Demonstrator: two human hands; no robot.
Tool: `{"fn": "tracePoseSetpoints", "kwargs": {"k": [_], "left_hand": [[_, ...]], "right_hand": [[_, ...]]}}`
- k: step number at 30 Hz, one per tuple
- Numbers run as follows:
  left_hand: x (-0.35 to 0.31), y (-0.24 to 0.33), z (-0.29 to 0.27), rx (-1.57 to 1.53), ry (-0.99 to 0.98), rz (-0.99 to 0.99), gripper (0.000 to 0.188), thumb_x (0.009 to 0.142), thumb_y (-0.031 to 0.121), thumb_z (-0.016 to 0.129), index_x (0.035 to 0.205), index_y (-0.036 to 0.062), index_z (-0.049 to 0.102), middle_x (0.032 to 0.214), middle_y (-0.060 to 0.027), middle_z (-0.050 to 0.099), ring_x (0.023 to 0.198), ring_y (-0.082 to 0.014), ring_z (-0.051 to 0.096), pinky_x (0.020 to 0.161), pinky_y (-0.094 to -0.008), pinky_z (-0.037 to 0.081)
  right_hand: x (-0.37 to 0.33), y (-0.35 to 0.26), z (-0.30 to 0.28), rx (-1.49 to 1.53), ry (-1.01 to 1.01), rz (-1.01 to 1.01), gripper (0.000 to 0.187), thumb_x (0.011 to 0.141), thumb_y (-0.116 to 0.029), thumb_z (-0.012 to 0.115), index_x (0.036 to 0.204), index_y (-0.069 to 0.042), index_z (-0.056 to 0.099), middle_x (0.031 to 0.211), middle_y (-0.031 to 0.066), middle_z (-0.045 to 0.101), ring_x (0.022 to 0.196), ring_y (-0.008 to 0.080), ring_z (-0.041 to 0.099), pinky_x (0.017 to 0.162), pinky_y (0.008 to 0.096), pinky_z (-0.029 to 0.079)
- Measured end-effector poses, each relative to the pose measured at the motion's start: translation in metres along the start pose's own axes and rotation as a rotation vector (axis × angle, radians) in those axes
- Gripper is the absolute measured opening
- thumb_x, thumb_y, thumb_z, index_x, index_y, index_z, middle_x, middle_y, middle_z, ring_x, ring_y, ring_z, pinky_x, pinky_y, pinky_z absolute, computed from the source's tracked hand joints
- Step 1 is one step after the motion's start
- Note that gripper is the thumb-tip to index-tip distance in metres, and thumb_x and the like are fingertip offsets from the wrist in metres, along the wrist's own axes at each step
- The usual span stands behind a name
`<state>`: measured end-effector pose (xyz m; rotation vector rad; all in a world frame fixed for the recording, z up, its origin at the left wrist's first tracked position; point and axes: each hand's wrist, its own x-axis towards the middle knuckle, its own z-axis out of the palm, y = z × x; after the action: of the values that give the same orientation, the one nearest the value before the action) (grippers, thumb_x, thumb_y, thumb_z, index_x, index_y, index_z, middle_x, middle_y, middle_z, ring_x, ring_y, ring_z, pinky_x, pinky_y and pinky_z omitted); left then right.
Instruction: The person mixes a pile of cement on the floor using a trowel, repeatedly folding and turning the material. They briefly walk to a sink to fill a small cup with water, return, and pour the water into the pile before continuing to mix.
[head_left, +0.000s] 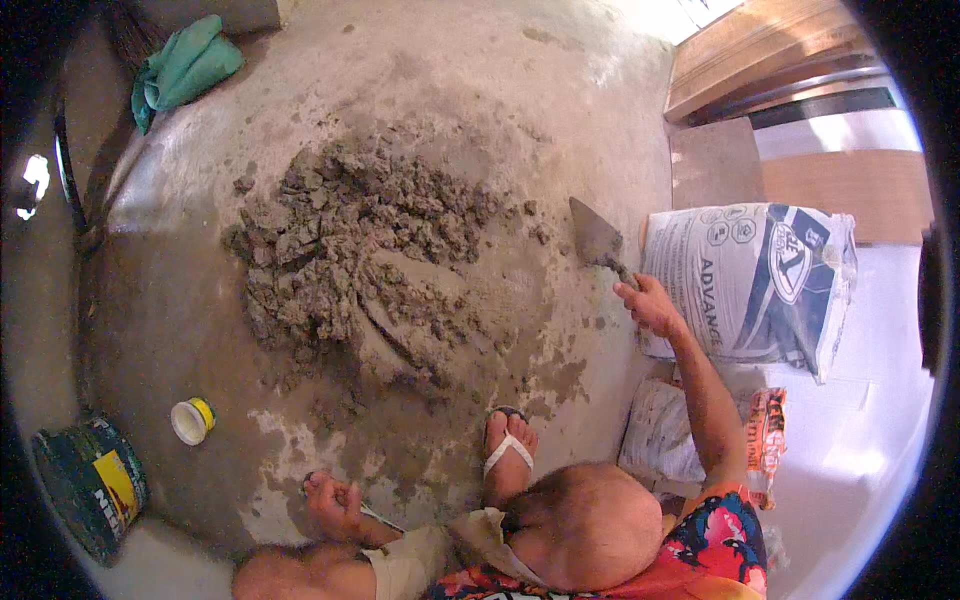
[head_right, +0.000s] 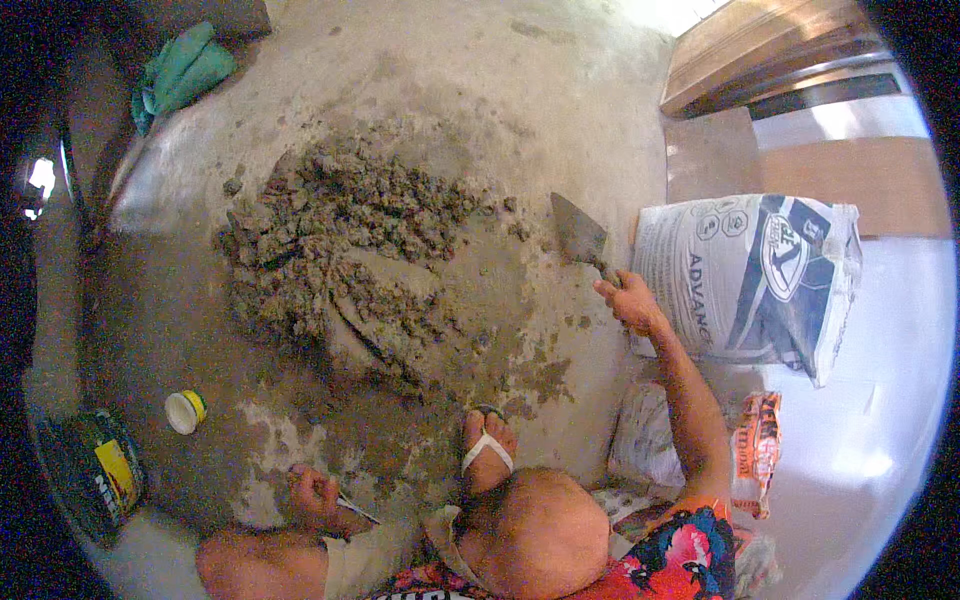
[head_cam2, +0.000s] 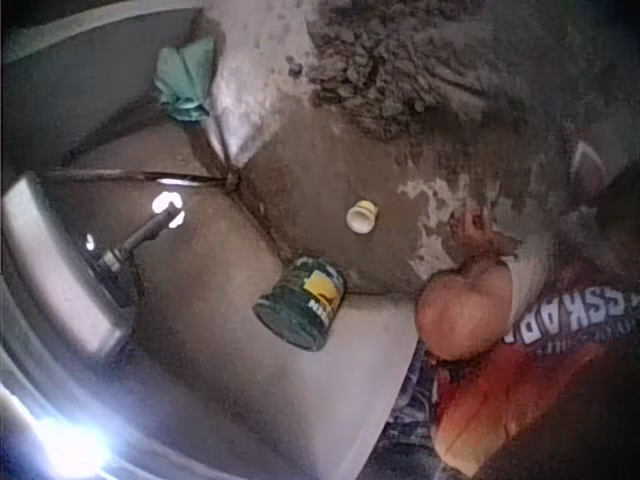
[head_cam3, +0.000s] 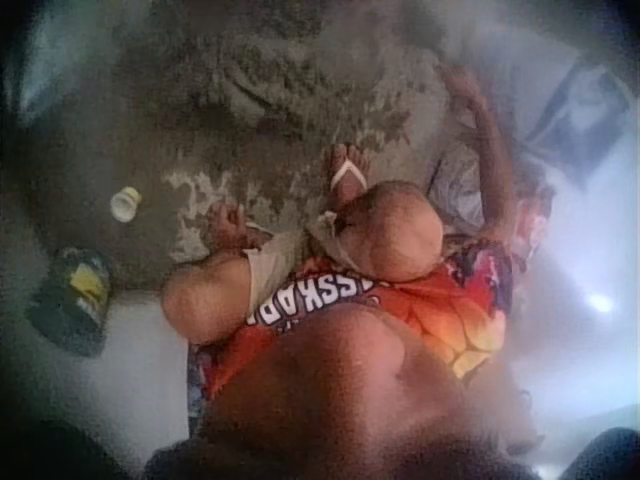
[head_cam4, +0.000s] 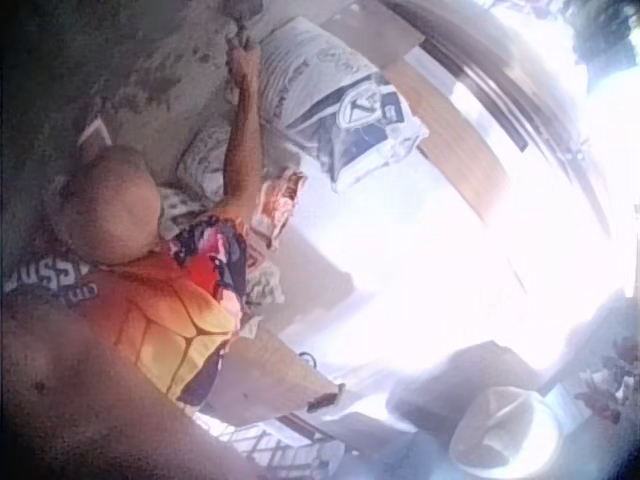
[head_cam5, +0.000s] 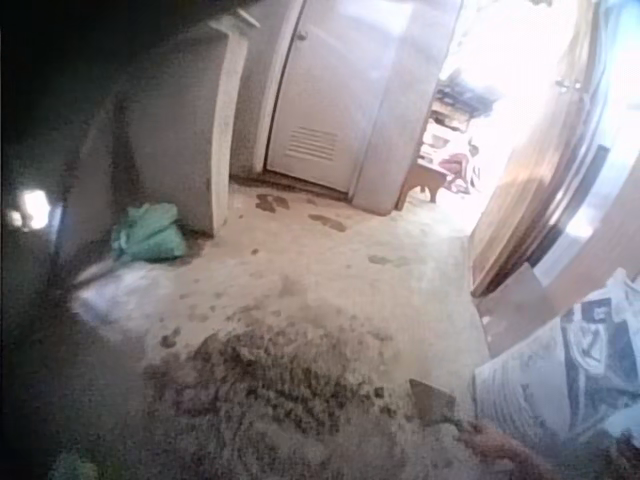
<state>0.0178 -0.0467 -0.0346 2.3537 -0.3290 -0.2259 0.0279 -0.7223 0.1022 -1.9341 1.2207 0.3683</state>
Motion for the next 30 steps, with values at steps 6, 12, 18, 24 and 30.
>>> {"fn": "tracePoseSetpoints", "kwargs": {"k": [6, 12, 18, 24, 30], "left_hand": [[-0.004, 0.003, -0.006, 0.029, -0.003, -0.168, 0.026, 0.079, 0.029, 0.078, 0.075, 0.0085, 0.062, 0.068, -0.0104, 0.060, 0.066, -0.0353, 0.058, 0.081, -0.0451, 0.049], [0.008, 0.017, -0.011, -0.005, -0.010, -0.142, 0.024, 0.081, 0.026, 0.078, 0.075, 0.0088, 0.063, 0.070, -0.0108, 0.059, 0.070, -0.0351, 0.057, 0.078, -0.0438, 0.048], [-0.002, 0.008, 0.004, -0.042, 0.068, -0.184, 0.025, 0.079, 0.028, 0.080, 0.075, 0.0093, 0.064, 0.068, -0.0089, 0.060, 0.063, -0.0329, 0.056, 0.075, -0.0449, 0.048], [0.000, -0.001, -0.001, -0.025, 0.055, -0.038, 0.023, 0.077, 0.028, 0.080, 0.074, 0.0104, 0.066, 0.064, -0.0077, 0.060, 0.063, -0.0316, 0.059, 0.074, -0.0461, 0.048], [0.004, 0.010, 0.000, 0.015, 0.082, 0.013, 0.024, 0.078, 0.031, 0.080, 0.075, 0.0111, 0.066, 0.062, -0.0060, 0.060, 0.061, -0.0307, 0.058, 0.076, -0.0473, 0.048]], "right_hand": [[0.094, -0.098, 0.062, -0.330, -0.356, -0.261, 0.032, 0.095, -0.035, 0.068, 0.093, -0.004, 0.060, 0.066, 0.0038, 0.055, 0.055, 0.0156, 0.053, 0.048, 0.0383, 0.042], [0.107, -0.161, 0.124, -0.792, -0.343, -0.955, 0.039, 0.090, -0.033, 0.069, 0.091, 0.005, 0.059, 0.069, 0.0191, 0.061, 0.060, 0.0353, 0.060, 0.061, 0.0504, 0.048], [0.021, -0.083, 0.152, -0.236, -0.263, -0.605, 0.045, 0.099, -0.042, 0.063, 0.091, 0.003, 0.060, 0.067, 0.0194, 0.061, 0.054, 0.0391, 0.054, 0.056, 0.0468, 0.047], [-0.065, -0.127, 0.100, 0.011, -0.073, -0.681, 0.031, 0.100, -0.033, 0.065, 0.097, -0.003, 0.058, 0.068, 0.0188, 0.063, 0.056, 0.0383, 0.059, 0.055, 0.0466, 0.047], [-0.078, -0.124, 0.173, -0.365, 0.468, -0.895, 0.039, 0.095, -0.009, 0.063, 0.129, -0.003, 0.047, 0.092, 0.0231, 0.066, 0.077, 0.0457, 0.069, 0.065, 0.0535, 0.054]]}}
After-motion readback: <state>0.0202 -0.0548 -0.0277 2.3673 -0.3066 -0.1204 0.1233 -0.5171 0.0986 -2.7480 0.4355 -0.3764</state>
